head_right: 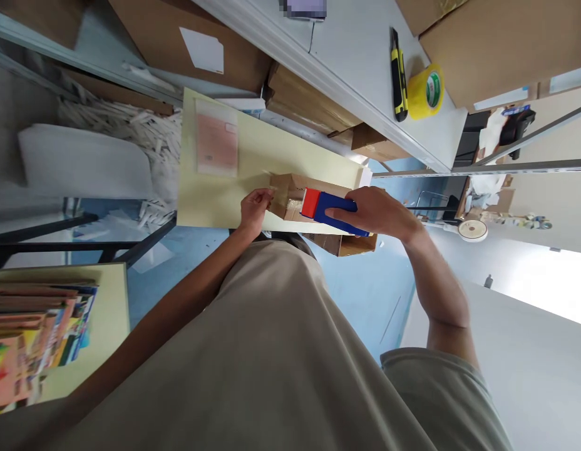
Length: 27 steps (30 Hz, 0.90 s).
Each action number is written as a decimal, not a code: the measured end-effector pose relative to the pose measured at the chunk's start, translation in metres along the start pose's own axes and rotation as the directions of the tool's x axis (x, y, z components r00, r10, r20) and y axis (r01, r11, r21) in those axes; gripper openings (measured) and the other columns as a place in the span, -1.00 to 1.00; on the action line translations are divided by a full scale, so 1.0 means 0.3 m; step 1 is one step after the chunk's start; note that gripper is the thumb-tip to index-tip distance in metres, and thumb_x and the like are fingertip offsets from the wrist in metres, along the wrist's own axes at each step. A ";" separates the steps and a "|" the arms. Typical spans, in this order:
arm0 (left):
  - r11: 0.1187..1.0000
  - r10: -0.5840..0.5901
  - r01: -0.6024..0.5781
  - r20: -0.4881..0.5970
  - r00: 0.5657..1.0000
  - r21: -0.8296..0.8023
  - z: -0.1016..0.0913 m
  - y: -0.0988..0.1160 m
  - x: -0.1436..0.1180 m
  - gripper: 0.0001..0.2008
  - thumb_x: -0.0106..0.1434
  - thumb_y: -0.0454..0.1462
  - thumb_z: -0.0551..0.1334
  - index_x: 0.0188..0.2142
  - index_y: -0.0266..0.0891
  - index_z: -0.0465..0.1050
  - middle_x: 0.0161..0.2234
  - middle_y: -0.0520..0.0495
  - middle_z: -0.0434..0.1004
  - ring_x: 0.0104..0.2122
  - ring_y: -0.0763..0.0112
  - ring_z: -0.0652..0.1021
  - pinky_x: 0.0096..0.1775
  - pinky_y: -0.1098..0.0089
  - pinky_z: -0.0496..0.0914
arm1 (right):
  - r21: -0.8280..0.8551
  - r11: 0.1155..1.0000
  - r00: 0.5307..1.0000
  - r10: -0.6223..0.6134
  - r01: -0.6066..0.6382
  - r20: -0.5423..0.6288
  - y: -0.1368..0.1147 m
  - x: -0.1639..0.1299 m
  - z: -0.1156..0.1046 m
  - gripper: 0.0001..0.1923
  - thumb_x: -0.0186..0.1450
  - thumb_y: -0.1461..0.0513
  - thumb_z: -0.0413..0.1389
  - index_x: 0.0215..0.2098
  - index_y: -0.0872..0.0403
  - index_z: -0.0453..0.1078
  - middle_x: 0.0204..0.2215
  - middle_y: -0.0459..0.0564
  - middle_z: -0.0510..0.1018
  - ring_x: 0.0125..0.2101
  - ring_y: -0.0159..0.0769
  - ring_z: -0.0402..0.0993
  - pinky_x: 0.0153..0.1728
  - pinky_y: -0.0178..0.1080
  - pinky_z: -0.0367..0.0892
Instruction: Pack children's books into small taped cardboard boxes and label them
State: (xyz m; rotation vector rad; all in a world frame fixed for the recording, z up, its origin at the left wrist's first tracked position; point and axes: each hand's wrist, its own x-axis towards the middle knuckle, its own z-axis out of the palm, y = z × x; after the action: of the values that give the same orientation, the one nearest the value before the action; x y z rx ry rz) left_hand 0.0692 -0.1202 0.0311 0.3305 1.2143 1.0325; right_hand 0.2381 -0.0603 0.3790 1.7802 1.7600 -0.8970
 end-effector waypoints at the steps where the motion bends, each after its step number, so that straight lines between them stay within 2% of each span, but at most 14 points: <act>1: 1.000 -0.003 0.003 -0.011 1.000 0.001 0.010 -0.002 0.002 -0.57 0.21 0.10 0.57 -0.33 -0.14 0.54 -0.41 0.02 0.54 -0.39 0.40 0.46 -0.32 0.35 0.31 | -0.011 1.000 1.000 0.012 -0.012 0.014 -0.004 0.002 0.001 -0.24 0.37 -0.52 0.22 -0.41 -0.05 0.53 -0.61 -0.05 0.50 -0.53 -0.21 0.50 -0.43 -0.14 0.24; 7: 1.000 0.006 -0.005 -0.057 0.998 0.018 0.054 -0.024 -0.005 -0.70 0.31 -0.06 0.53 -0.35 -0.15 0.53 -0.41 0.04 0.57 -0.34 0.39 0.52 -0.21 0.35 0.38 | -0.079 0.996 0.999 0.049 -0.049 -0.004 0.007 0.016 0.032 -0.29 0.41 -0.45 0.25 -0.41 -0.06 0.51 -0.59 -0.04 0.50 -0.48 -0.16 0.53 -0.38 -0.13 0.25; 13: 0.992 0.115 -0.109 -0.093 0.989 0.061 0.084 -0.087 -0.008 -0.76 0.36 -0.07 0.47 -0.31 -0.12 0.56 -0.35 0.02 0.59 -0.32 0.35 0.55 -0.19 0.35 0.43 | -0.053 0.998 0.999 0.028 -0.029 -0.035 0.005 0.005 0.065 -0.35 0.46 -0.39 0.25 -0.37 -0.05 0.54 -0.53 -0.03 0.54 -0.43 -0.15 0.54 -0.36 -0.14 0.23; 17: 0.980 0.163 -0.148 -0.112 0.980 0.134 0.093 -0.145 0.020 -0.70 0.34 0.00 0.49 -0.24 -0.12 0.54 -0.23 -0.03 0.61 -0.28 0.36 0.56 -0.16 0.35 0.47 | -0.097 0.993 0.997 0.066 -0.071 -0.050 -0.020 -0.003 0.078 -0.35 0.49 -0.37 0.22 -0.37 -0.03 0.54 -0.47 0.04 0.60 -0.39 -0.11 0.57 -0.33 -0.11 0.25; 21: 0.971 0.158 -0.127 -0.140 0.978 0.204 0.055 -0.176 0.039 -0.53 0.35 0.14 0.51 -0.14 -0.12 0.45 -0.17 -0.10 0.63 -0.21 0.30 0.61 -0.10 0.29 0.51 | -0.134 0.987 0.994 0.077 -0.087 -0.073 -0.035 -0.014 0.078 -0.31 0.49 -0.40 0.19 -0.38 -0.02 0.54 -0.45 0.06 0.62 -0.38 -0.10 0.58 -0.33 -0.12 0.25; 22: 0.962 0.190 -0.162 -0.112 0.975 0.221 0.039 -0.173 0.031 -0.50 0.39 0.21 0.45 -0.10 -0.13 0.45 -0.12 -0.15 0.66 -0.15 0.25 0.64 -0.06 0.26 0.54 | -0.140 0.986 0.994 0.084 -0.093 -0.068 -0.038 -0.018 0.076 -0.31 0.49 -0.40 0.18 -0.37 -0.02 0.54 -0.45 0.06 0.62 -0.37 -0.11 0.59 -0.33 -0.12 0.25; 24: 0.930 0.296 -0.292 0.013 0.955 0.225 0.011 -0.154 -0.005 -0.43 0.52 0.29 0.27 0.05 -0.14 0.49 0.06 -0.27 0.69 0.04 0.14 0.69 0.08 0.18 0.58 | -0.158 0.981 0.993 0.111 -0.117 -0.046 -0.045 -0.025 0.068 -0.30 0.51 -0.40 0.15 -0.36 -0.01 0.54 -0.45 0.05 0.62 -0.37 -0.12 0.59 -0.33 -0.13 0.25; 26: 0.880 0.403 -0.434 0.179 0.897 0.195 -0.003 -0.130 -0.061 -0.34 0.60 0.31 0.14 0.31 -0.12 0.45 0.32 -0.35 0.60 0.30 0.03 0.64 0.29 0.08 0.55 | -0.181 0.973 0.990 0.142 -0.144 -0.023 -0.054 -0.030 0.060 -0.29 0.53 -0.40 0.11 -0.33 0.00 0.54 -0.44 0.06 0.64 -0.36 -0.12 0.59 -0.33 -0.14 0.24; 27: 0.853 0.437 -0.488 0.256 0.862 0.185 -0.002 -0.120 -0.090 -0.30 0.61 0.30 0.14 0.44 -0.09 0.37 0.45 -0.36 0.50 0.43 -0.02 0.55 0.39 0.02 0.50 | -0.193 0.969 0.988 0.153 -0.153 -0.016 -0.059 -0.031 0.058 -0.28 0.53 -0.40 0.09 -0.32 0.00 0.55 -0.42 0.06 0.65 -0.36 -0.12 0.60 -0.33 -0.14 0.24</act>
State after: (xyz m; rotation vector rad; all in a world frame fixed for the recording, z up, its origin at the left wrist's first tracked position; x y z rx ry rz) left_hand 0.0860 -0.1610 0.0218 0.9424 1.0953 1.2268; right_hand 0.2189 -0.0782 0.3761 1.7605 1.6243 -0.6385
